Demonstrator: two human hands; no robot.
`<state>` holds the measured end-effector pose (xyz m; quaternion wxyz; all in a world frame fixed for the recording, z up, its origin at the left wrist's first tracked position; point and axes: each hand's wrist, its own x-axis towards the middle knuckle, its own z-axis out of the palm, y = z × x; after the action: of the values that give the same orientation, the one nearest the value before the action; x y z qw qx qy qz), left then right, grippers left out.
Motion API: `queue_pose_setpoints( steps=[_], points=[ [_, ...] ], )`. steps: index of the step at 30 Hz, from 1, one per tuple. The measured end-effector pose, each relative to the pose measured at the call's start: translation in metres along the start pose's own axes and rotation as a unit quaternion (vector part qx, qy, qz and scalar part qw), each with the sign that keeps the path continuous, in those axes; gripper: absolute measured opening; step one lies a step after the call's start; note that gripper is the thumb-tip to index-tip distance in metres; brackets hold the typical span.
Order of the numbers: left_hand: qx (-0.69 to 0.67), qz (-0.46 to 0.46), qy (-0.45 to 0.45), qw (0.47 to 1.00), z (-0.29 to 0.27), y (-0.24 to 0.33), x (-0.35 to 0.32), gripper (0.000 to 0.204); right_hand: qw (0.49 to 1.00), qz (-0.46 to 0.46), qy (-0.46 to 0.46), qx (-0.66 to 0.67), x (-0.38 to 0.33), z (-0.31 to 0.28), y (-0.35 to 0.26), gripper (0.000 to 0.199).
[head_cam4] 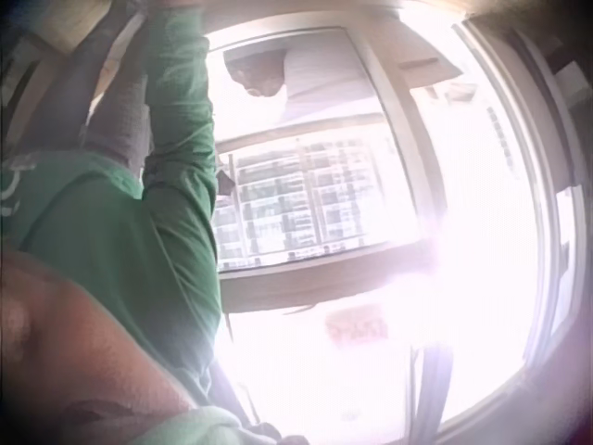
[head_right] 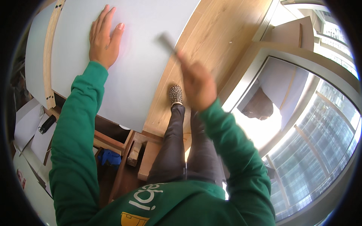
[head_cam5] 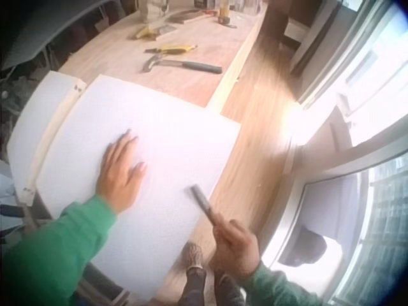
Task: The person hammers the edge of a white board and then uses a file to smooth the corners and sides of the same board.
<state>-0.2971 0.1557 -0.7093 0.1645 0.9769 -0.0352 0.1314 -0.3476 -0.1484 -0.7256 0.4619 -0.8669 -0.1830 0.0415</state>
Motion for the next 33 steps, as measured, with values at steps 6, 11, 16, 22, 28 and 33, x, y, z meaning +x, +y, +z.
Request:
queue_pose_setpoints(
  steps=[6,11,16,22,28,33],
  points=[
    [0.011,0.0,0.015,1.0,0.004,-0.001,0.004,0.049,0.993,0.025,0.105,0.047,0.087,-0.025,0.04,0.039],
    [0.02,0.005,0.014,1.0,0.001,-0.006,0.0,0.049,0.999,0.019,-0.028,0.012,0.014,-0.021,-0.002,0.044],
    [0.013,0.015,0.018,1.0,0.004,0.0,0.008,0.049,0.993,0.1,0.051,0.022,0.152,-0.059,0.058,0.032],
    [0.017,-0.003,0.011,1.0,-0.001,-0.007,-0.001,0.049,0.997,0.0,0.064,0.046,0.097,-0.029,0.04,0.031],
    [0.014,0.013,0.023,1.0,0.004,0.001,0.005,0.049,0.984,0.143,0.075,0.07,0.161,-0.057,0.071,0.034],
    [0.008,-0.006,0.015,1.0,-0.001,0.002,0.002,0.05,0.933,0.285,0.041,0.216,0.195,-0.074,0.042,0.045]
  ],
)
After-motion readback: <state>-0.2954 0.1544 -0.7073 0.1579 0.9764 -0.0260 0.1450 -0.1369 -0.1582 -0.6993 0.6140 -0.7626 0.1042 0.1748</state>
